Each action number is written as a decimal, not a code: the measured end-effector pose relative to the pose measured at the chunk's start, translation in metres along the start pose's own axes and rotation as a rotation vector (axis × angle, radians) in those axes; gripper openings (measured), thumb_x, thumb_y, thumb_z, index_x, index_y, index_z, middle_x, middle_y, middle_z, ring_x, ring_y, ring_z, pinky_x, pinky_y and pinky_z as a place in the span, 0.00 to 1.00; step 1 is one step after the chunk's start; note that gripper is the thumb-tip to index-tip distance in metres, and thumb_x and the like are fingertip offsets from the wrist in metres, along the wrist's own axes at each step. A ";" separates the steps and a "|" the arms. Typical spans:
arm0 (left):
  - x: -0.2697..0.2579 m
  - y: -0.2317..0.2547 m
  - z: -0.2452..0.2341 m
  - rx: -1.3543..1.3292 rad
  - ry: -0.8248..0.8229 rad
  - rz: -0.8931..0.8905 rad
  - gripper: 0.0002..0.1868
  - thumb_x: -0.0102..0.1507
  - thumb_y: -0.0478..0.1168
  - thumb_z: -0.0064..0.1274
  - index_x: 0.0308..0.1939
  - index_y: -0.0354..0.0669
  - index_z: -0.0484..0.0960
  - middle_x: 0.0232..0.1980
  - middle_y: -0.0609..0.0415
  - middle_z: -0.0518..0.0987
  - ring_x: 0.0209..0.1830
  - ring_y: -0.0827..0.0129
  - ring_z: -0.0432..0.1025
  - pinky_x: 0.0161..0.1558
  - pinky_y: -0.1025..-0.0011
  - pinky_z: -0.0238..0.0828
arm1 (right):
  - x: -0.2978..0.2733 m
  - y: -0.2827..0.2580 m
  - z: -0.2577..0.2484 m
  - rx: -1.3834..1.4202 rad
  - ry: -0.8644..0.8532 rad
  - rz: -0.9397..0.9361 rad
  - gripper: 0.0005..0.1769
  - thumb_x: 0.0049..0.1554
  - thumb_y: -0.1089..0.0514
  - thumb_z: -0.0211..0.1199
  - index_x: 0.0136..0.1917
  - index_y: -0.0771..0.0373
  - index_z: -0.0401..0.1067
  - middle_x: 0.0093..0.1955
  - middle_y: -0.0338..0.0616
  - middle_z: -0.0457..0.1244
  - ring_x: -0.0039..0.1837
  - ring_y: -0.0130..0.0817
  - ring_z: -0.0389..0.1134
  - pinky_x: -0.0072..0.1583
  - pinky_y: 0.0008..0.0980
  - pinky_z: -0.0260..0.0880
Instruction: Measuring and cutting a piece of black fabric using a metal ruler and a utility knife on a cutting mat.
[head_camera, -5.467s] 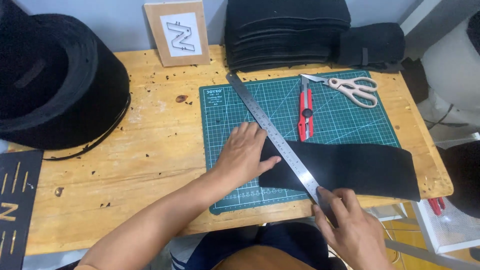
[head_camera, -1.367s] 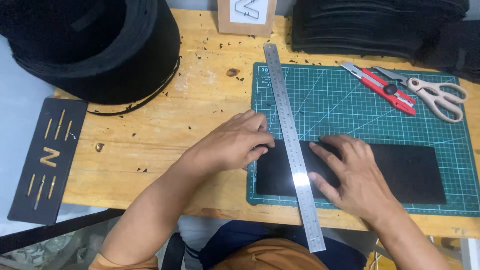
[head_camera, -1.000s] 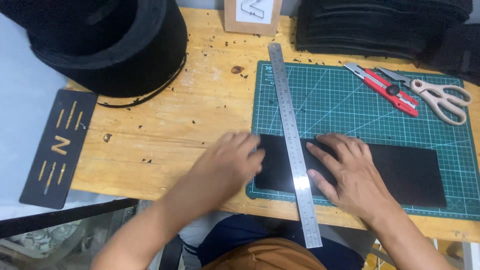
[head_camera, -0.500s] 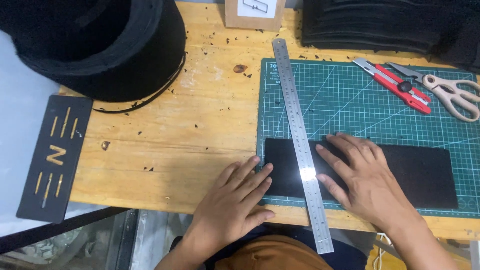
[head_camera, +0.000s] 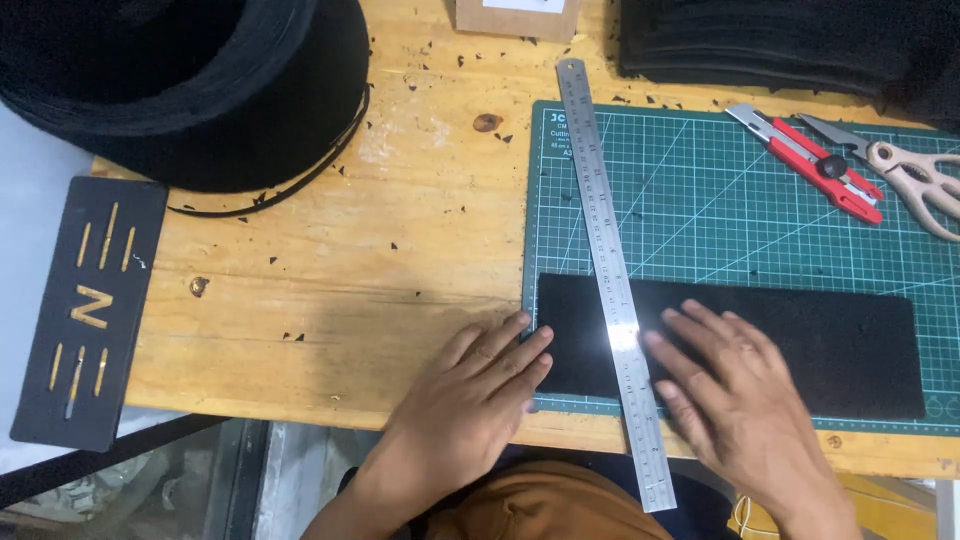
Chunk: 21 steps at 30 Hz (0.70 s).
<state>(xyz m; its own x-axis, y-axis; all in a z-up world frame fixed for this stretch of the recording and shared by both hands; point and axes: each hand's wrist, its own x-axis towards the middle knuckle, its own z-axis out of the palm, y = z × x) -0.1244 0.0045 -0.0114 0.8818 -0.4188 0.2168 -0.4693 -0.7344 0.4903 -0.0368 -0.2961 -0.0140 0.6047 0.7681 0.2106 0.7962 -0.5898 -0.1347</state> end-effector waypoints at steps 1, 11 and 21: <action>-0.001 -0.003 0.000 -0.001 0.001 -0.002 0.20 0.70 0.38 0.47 0.66 0.35 0.76 0.75 0.47 0.70 0.80 0.53 0.57 0.74 0.51 0.49 | -0.005 0.003 -0.001 0.000 -0.002 -0.001 0.31 0.60 0.46 0.56 0.75 0.49 0.63 0.77 0.49 0.59 0.80 0.46 0.58 0.77 0.56 0.57; 0.002 -0.007 -0.006 0.006 -0.131 0.008 0.24 0.68 0.36 0.44 0.69 0.38 0.72 0.78 0.49 0.66 0.81 0.55 0.52 0.74 0.53 0.47 | -0.042 0.020 -0.002 -0.066 0.089 0.206 0.22 0.61 0.56 0.60 0.68 0.58 0.73 0.73 0.50 0.65 0.80 0.48 0.62 0.78 0.53 0.59; 0.004 -0.004 -0.001 0.085 -0.092 -0.009 0.23 0.73 0.48 0.38 0.65 0.39 0.77 0.77 0.52 0.68 0.82 0.59 0.51 0.72 0.55 0.46 | -0.031 -0.038 -0.002 0.139 -0.002 0.019 0.55 0.49 0.14 0.52 0.79 0.44 0.54 0.80 0.61 0.51 0.80 0.56 0.54 0.74 0.70 0.55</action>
<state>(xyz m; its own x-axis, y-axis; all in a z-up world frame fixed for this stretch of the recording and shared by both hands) -0.1186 0.0062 -0.0120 0.8798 -0.4566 0.1323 -0.4672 -0.7792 0.4179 -0.0856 -0.2983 -0.0139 0.6193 0.7578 0.2051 0.7800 -0.5641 -0.2711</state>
